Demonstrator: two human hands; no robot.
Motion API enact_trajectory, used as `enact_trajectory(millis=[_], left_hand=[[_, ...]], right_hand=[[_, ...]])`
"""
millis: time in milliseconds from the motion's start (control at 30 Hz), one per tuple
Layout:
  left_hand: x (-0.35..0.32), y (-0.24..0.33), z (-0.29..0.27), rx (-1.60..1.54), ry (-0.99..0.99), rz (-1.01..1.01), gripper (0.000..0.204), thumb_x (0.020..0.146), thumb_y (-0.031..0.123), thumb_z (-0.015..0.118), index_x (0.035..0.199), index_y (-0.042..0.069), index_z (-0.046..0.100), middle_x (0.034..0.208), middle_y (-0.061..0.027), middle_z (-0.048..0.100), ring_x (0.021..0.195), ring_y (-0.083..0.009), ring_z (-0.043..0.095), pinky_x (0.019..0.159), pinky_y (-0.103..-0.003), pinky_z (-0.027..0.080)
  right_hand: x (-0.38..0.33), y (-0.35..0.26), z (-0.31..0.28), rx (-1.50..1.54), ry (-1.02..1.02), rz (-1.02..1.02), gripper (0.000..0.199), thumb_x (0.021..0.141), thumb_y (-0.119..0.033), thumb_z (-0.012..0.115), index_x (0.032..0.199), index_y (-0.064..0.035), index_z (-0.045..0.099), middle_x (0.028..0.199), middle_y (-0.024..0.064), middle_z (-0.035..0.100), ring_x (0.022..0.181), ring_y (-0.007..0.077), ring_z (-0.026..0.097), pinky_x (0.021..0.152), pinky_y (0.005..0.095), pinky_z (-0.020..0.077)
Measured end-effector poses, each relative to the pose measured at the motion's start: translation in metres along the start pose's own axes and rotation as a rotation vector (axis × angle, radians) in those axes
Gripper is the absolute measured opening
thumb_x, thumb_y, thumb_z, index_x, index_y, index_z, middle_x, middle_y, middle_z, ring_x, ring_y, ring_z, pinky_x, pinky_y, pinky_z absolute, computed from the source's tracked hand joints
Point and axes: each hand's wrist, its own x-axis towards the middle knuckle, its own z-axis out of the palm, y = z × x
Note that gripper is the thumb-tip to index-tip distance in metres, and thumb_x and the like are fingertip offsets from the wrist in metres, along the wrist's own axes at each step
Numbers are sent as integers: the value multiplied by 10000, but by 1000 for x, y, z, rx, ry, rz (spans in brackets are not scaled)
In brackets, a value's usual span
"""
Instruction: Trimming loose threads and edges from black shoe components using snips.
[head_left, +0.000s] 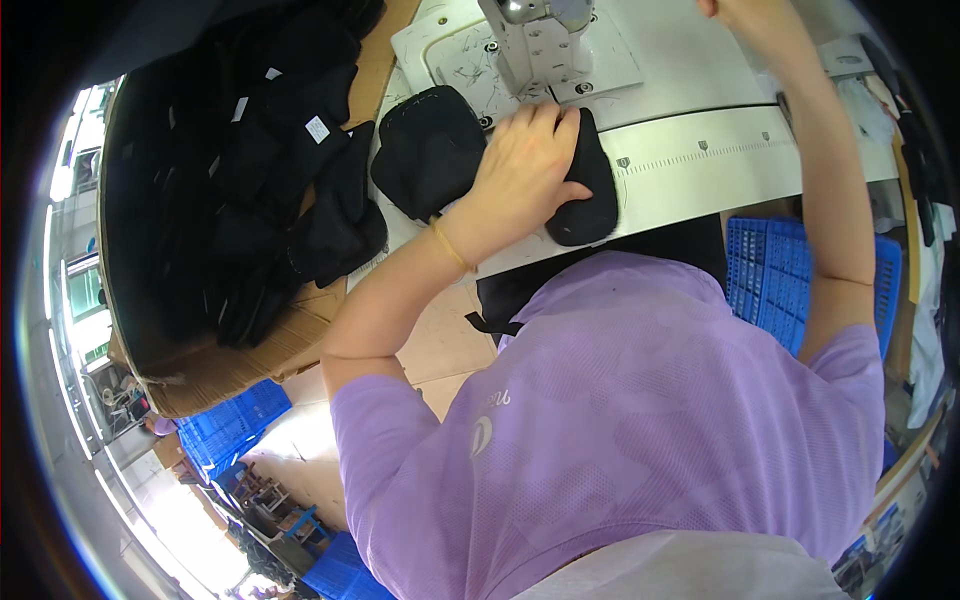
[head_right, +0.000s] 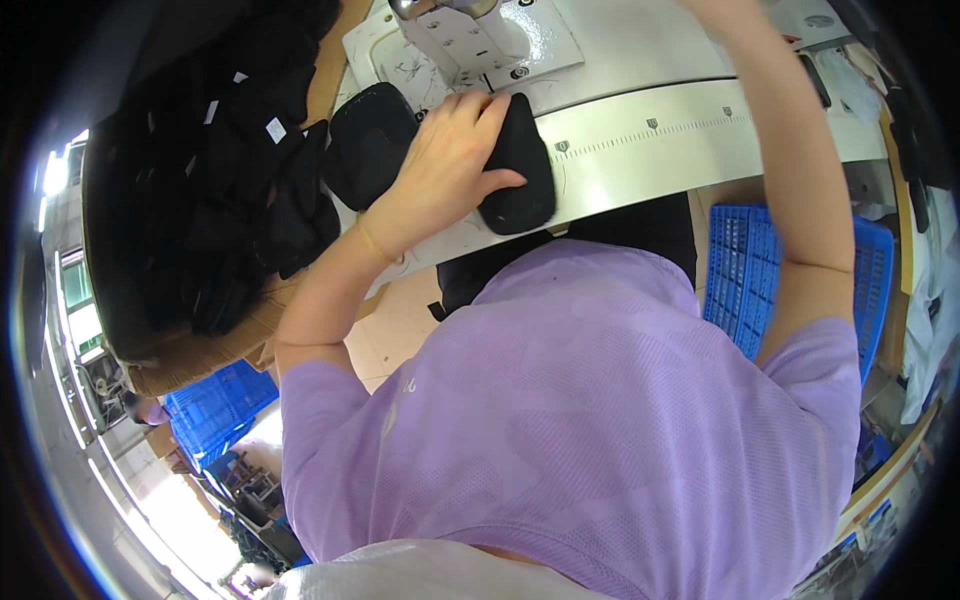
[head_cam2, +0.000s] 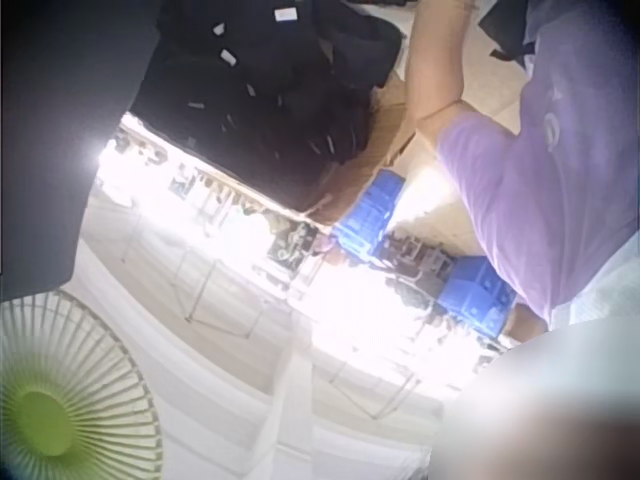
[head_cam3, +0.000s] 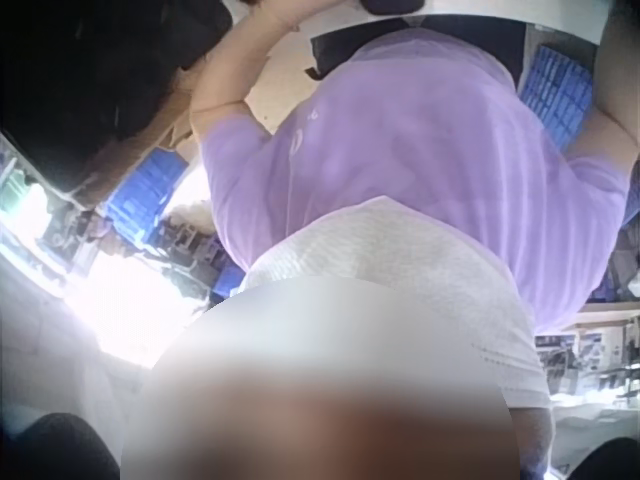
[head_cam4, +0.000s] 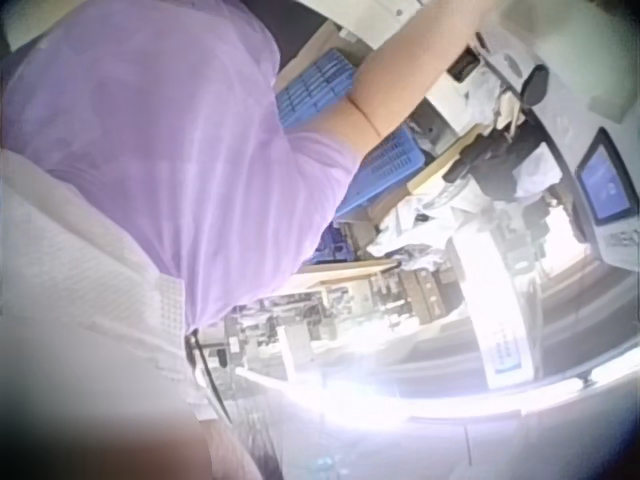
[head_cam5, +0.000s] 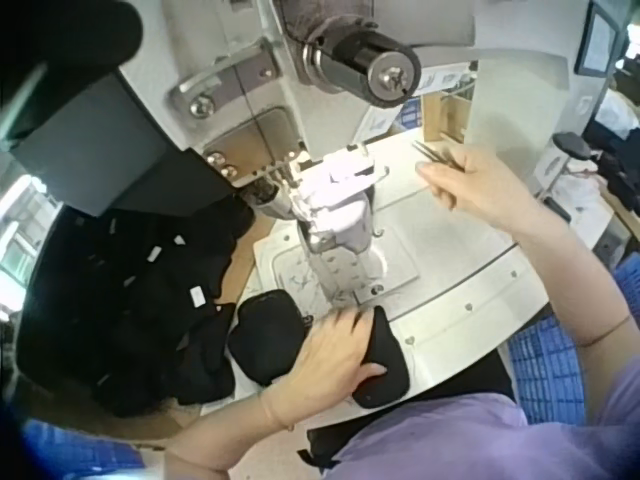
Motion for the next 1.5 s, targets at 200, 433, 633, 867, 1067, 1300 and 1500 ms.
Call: enact_trajectory(millis=[200, 433, 633, 867, 1067, 1300, 1500], left_hand=[[12, -28, -43, -713, -147, -296, 333, 781, 76, 778, 1048, -17, 602, 953, -34, 619, 861, -107, 600, 760, -251, 501], [35, -58, -116, -1003, 2, -307, 219, 848, 120, 737, 1023, 22, 648, 935, 0, 663, 853, -62, 607, 794, -199, 490], [64, -100, -118, -1134, 102, -520, 360, 866, 95, 677, 1220, 53, 627, 1112, -54, 669, 985, -134, 644, 890, -238, 483], [61, -184, -111, -833, -24, -379, 359, 884, 198, 632, 1230, 105, 637, 1176, -20, 651, 1089, -111, 576, 977, -282, 414], [45, -88, -94, -710, 913, -138, 209, 915, 208, 635, 923, 2, 664, 871, -74, 660, 765, -146, 598, 677, -276, 464], [16, -73, -75, 508, 796, 510, 304, 802, 250, 681, 1055, 87, 727, 1034, -49, 675, 846, -182, 618, 716, -307, 486], [26, -81, -73, 543, 860, 471, 396, 710, 72, 662, 1098, 122, 721, 1068, 0, 680, 871, -163, 601, 737, -288, 464]], right_hand=[[-61, 5, 68, 410, -286, -173, 354, 974, -355, 535, 917, -29, 661, 738, 10, 602, 593, 82, 511, 565, 257, 439], [-89, -46, 80, 491, -180, -247, 269, 952, -218, 606, 807, 7, 577, 605, 84, 497, 535, 125, 503, 509, 293, 395], [-52, -63, 84, 827, -110, -22, 436, 953, -358, 588, 650, -60, 496, 530, -52, 418, 510, 28, 381, 463, 228, 286], [-59, -71, 88, 857, -107, -62, 400, 968, -300, 572, 665, -40, 552, 514, -24, 489, 485, 35, 429, 456, 231, 339], [-69, -67, 91, 734, -93, -184, 387, 983, -253, 540, 662, -35, 544, 529, 4, 548, 470, 46, 444, 445, 241, 344], [-75, -74, 86, 895, -201, -38, 395, 990, -264, 522, 661, -47, 544, 537, -17, 537, 495, 26, 421, 456, 232, 328], [-59, -75, 93, 921, -170, -47, 356, 988, -285, 519, 752, -43, 628, 580, -9, 597, 508, 34, 441, 464, 234, 339]])
